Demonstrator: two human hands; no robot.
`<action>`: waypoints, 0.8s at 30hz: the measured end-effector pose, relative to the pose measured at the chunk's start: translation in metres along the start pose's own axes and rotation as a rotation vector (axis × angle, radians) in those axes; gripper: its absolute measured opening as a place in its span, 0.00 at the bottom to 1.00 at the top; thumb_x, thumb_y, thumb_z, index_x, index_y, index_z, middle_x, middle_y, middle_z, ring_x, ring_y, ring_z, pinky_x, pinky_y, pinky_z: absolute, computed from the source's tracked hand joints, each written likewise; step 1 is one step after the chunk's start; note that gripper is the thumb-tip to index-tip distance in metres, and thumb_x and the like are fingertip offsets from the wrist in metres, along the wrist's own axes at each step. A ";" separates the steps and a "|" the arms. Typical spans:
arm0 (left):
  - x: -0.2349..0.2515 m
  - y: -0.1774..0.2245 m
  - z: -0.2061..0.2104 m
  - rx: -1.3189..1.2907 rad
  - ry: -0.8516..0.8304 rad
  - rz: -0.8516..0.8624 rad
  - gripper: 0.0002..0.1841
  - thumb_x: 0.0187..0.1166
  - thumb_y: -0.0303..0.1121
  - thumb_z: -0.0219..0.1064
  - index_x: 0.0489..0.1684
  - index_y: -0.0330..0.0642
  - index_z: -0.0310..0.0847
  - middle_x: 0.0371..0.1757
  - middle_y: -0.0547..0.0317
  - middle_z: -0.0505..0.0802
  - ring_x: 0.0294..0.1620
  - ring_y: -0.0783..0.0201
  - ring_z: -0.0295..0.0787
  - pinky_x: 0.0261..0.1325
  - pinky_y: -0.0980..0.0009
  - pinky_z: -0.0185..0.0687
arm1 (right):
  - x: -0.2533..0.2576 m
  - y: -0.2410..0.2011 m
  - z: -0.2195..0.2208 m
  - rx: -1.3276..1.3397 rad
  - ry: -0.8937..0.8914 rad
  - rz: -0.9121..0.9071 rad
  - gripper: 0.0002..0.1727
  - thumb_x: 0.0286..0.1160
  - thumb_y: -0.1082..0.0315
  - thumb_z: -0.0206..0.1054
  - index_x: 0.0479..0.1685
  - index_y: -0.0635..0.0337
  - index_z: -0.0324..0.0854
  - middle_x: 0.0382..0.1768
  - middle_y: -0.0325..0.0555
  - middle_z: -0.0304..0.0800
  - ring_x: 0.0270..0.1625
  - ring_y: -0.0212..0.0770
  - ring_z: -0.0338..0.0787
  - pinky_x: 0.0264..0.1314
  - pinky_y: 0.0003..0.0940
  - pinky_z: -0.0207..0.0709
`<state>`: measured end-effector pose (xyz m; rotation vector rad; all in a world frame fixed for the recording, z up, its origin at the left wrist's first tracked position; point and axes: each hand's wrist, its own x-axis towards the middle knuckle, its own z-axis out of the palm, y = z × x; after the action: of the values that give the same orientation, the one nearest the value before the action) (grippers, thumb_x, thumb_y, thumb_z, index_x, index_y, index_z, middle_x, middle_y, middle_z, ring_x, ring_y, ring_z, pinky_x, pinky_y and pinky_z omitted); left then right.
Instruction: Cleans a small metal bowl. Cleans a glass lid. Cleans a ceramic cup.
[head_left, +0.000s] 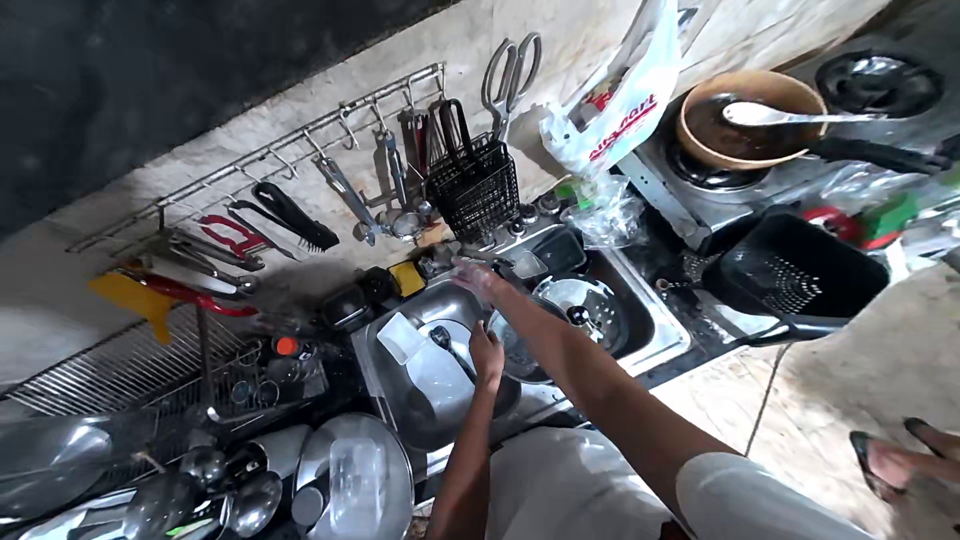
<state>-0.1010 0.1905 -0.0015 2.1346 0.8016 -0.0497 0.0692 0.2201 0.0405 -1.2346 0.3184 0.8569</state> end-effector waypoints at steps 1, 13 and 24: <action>-0.001 0.002 -0.002 0.036 -0.007 -0.022 0.23 0.88 0.35 0.56 0.78 0.34 0.74 0.70 0.39 0.88 0.72 0.46 0.85 0.77 0.49 0.77 | 0.006 0.005 -0.001 -0.085 0.022 -0.022 0.38 0.78 0.55 0.75 0.82 0.67 0.67 0.77 0.60 0.78 0.75 0.51 0.84 0.77 0.45 0.80; 0.013 0.012 -0.014 0.371 -0.043 0.122 0.25 0.93 0.49 0.48 0.67 0.41 0.85 0.51 0.43 0.95 0.54 0.44 0.94 0.58 0.43 0.87 | -0.166 0.060 -0.164 -1.430 -0.179 -0.407 0.40 0.81 0.28 0.54 0.74 0.51 0.82 0.68 0.50 0.89 0.74 0.50 0.86 0.84 0.56 0.71; 0.034 -0.050 -0.016 -0.280 -0.029 0.054 0.17 0.91 0.35 0.55 0.60 0.31 0.86 0.53 0.44 0.94 0.54 0.57 0.93 0.63 0.57 0.89 | -0.195 0.129 -0.181 -1.545 0.049 -0.724 0.15 0.83 0.71 0.58 0.54 0.57 0.91 0.53 0.49 0.96 0.60 0.52 0.92 0.76 0.53 0.76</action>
<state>-0.1056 0.2426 -0.0360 1.8852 0.6901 0.0566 -0.1113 -0.0127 0.0153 -2.5320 -0.9237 0.3078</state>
